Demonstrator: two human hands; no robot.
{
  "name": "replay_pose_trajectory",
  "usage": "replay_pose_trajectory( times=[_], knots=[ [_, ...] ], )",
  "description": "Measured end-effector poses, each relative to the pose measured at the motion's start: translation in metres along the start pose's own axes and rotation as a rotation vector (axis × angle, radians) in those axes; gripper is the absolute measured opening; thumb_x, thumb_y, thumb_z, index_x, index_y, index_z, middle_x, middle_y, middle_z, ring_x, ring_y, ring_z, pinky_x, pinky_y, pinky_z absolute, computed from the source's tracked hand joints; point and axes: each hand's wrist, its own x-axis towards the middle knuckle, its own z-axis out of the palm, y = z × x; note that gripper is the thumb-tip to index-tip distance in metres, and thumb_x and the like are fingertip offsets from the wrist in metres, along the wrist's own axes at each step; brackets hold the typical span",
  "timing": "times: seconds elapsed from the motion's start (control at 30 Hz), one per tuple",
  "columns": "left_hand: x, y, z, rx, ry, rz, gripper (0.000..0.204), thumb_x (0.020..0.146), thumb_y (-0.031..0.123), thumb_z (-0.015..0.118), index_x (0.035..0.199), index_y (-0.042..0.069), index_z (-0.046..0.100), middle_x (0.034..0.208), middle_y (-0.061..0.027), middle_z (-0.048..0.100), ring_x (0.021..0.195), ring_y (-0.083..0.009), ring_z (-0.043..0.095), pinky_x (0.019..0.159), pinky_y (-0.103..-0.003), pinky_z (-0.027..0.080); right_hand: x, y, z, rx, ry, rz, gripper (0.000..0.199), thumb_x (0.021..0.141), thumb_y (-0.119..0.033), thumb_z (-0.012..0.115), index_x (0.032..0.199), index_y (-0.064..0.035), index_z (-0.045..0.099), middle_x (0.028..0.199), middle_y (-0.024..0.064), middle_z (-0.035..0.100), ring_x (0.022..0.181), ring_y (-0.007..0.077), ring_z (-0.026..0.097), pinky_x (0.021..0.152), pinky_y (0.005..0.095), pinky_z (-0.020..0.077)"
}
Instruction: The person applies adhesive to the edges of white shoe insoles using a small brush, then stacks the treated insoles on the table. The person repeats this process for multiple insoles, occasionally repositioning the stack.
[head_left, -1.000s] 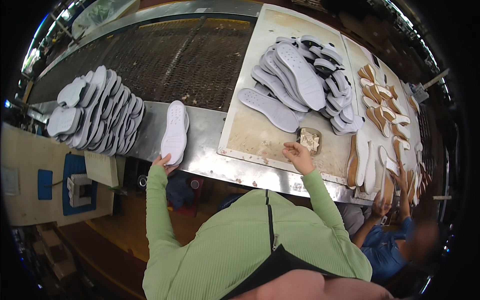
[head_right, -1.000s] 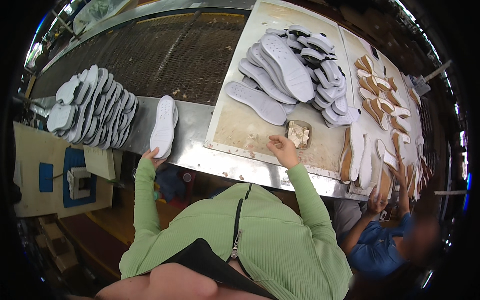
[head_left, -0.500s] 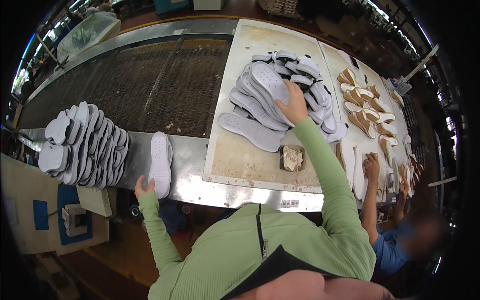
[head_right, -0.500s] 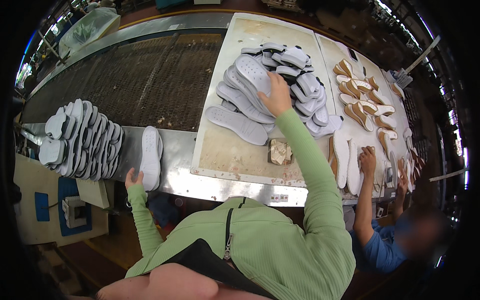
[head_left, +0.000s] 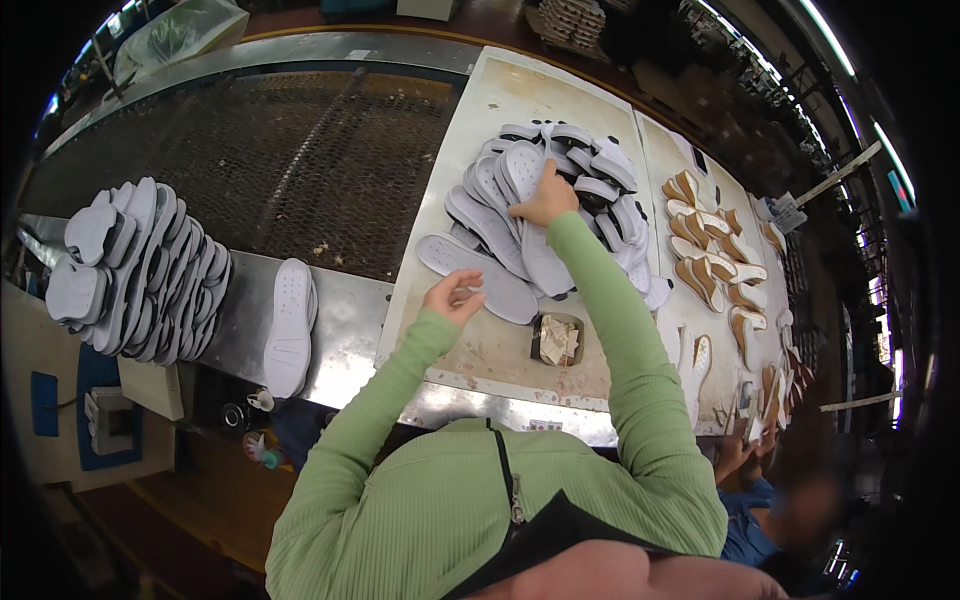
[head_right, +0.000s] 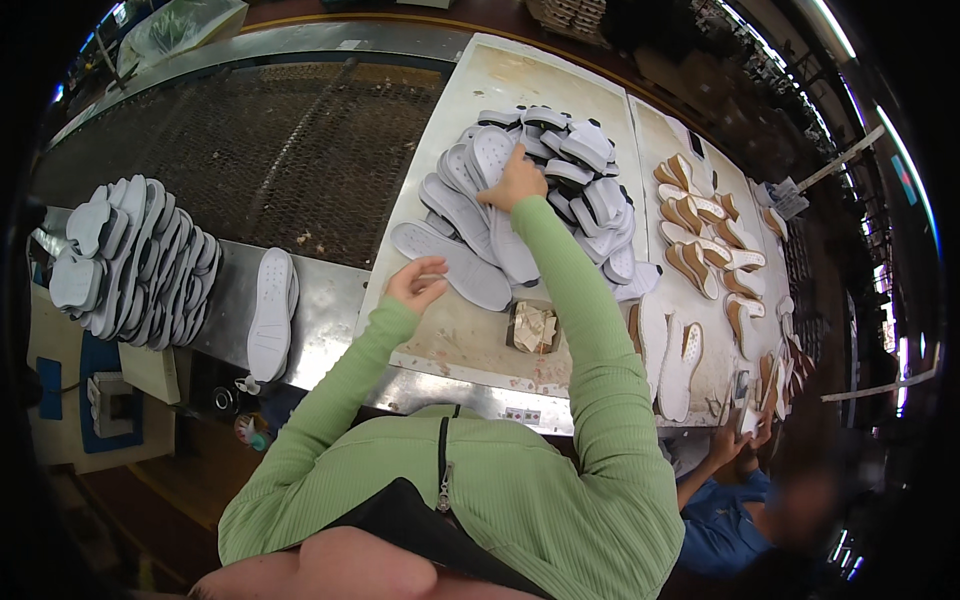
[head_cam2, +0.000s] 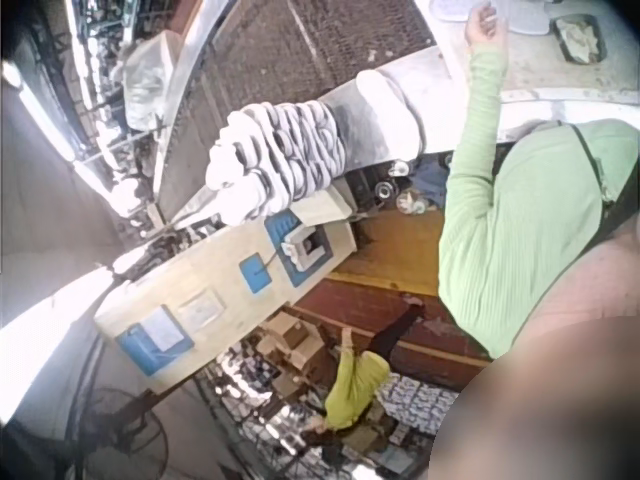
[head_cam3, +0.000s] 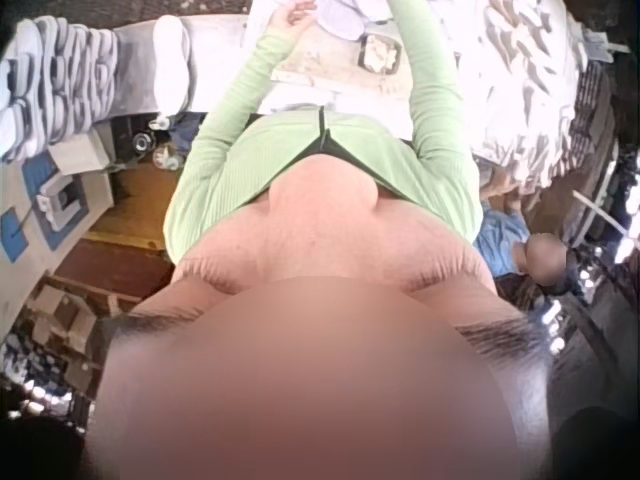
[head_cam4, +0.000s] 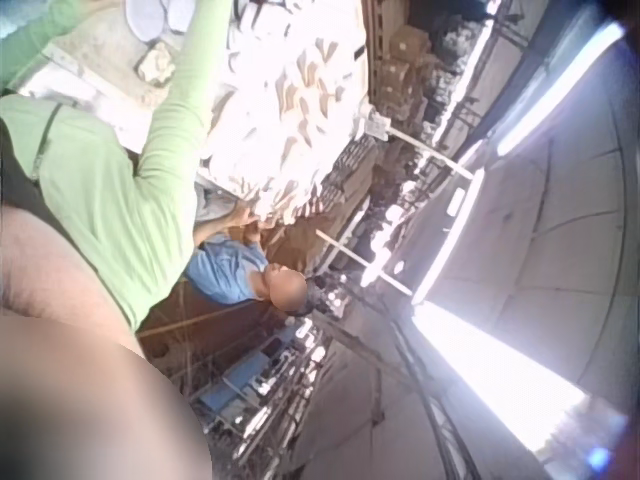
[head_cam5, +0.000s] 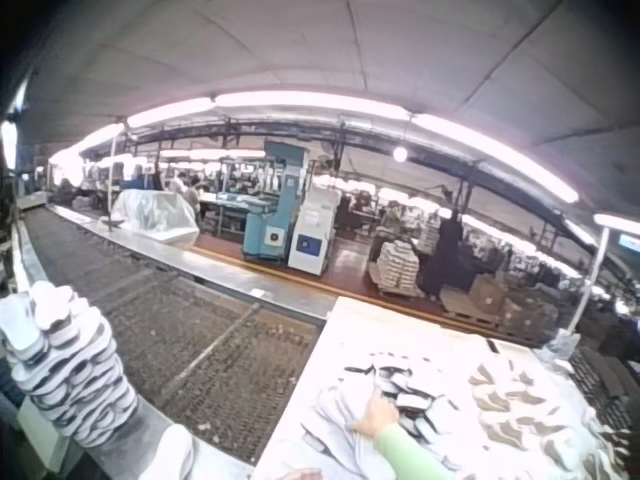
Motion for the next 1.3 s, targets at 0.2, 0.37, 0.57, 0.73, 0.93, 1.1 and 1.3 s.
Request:
replay_pose_trajectory(
  times=[0.2,0.37,0.57,0.73,0.93,1.1,1.3],
  knots=[
    [0.068,-0.024,0.029,-0.666,0.027,-0.112,0.062,0.094,0.045,0.046,0.14,0.005,0.035,0.129,-0.0127,0.051,0.119,-0.0216,0.051,0.098,-0.035,0.043,-0.051,-0.023,-0.004,0.375,-0.025,-0.112,0.11,0.051,-0.051,0.083,0.123,0.0151,0.035,0.111,0.0339,0.057,0.105,0.0405,0.059,0.089,0.0385,0.0473],
    [0.029,-0.025,0.001,-0.829,0.124,-0.336,0.068,0.096,0.057,0.031,0.14,0.006,0.035,0.133,-0.0125,0.049,0.12,-0.0256,0.05,0.102,-0.039,0.042,-0.071,-0.022,-0.03,0.508,0.019,-0.227,0.099,0.058,-0.052,0.081,0.122,0.0133,0.043,0.113,0.0294,0.057,0.106,0.033,0.059,0.091,0.0369,0.0458],
    [-0.012,-0.01,-0.025,-0.716,0.237,-0.465,0.077,0.094,0.062,0.022,0.144,0.003,0.027,0.141,-0.0134,0.041,0.128,-0.0252,0.043,0.107,-0.037,0.035,-0.089,-0.056,-0.03,0.481,0.091,-0.384,0.098,0.057,-0.051,0.081,0.122,0.0129,0.043,0.11,0.0302,0.058,0.104,0.0379,0.059,0.09,0.0398,0.0455],
    [-0.039,0.003,-0.043,-0.742,0.141,-0.417,0.078,0.094,0.064,0.021,0.143,0.004,0.03,0.136,-0.0155,0.045,0.126,-0.0268,0.045,0.104,-0.04,0.04,-0.116,-0.095,-0.03,0.506,-0.101,-0.985,0.074,0.061,-0.02,0.08,0.124,0.0009,0.048,0.122,0.0189,0.055,0.109,0.0336,0.056,0.094,0.0382,0.044],
    [-0.075,0.017,-0.064,-0.716,0.005,-0.259,0.079,0.093,0.066,0.021,0.141,0.004,0.034,0.132,-0.0165,0.049,0.123,-0.0278,0.048,0.1,-0.042,0.043,-0.172,-0.124,-0.016,0.18,-0.23,-1.549,0.058,0.072,0.0,0.061,0.125,-0.0208,0.052,0.116,0.0069,0.054,0.115,0.025,0.051,0.097,0.0446,0.0406],
    [-0.097,0.01,-0.089,-0.843,0.082,-0.524,0.074,0.09,0.064,0.035,0.133,0.004,0.045,0.125,-0.0171,0.054,0.116,-0.0284,0.053,0.096,-0.044,0.046,-0.206,-0.137,0.026,-0.016,-0.281,-1.634,0.053,0.08,-0.004,0.055,0.127,-0.0282,0.052,0.119,0.0079,0.051,0.117,0.0245,0.049,0.099,0.0457,0.0386],
    [-0.129,-0.009,-0.127,-0.514,0.167,-0.392,0.059,0.079,0.028,0.058,0.132,0.005,0.043,0.119,-0.0158,0.055,0.105,-0.027,0.058,0.09,-0.039,0.05,-0.219,-0.133,0.04,0.097,-0.311,-1.533,0.064,0.073,-0.003,0.065,0.132,-0.0203,0.049,0.132,0.0155,0.045,0.12,0.0298,0.047,0.1,0.0443,0.0373]
  ],
)
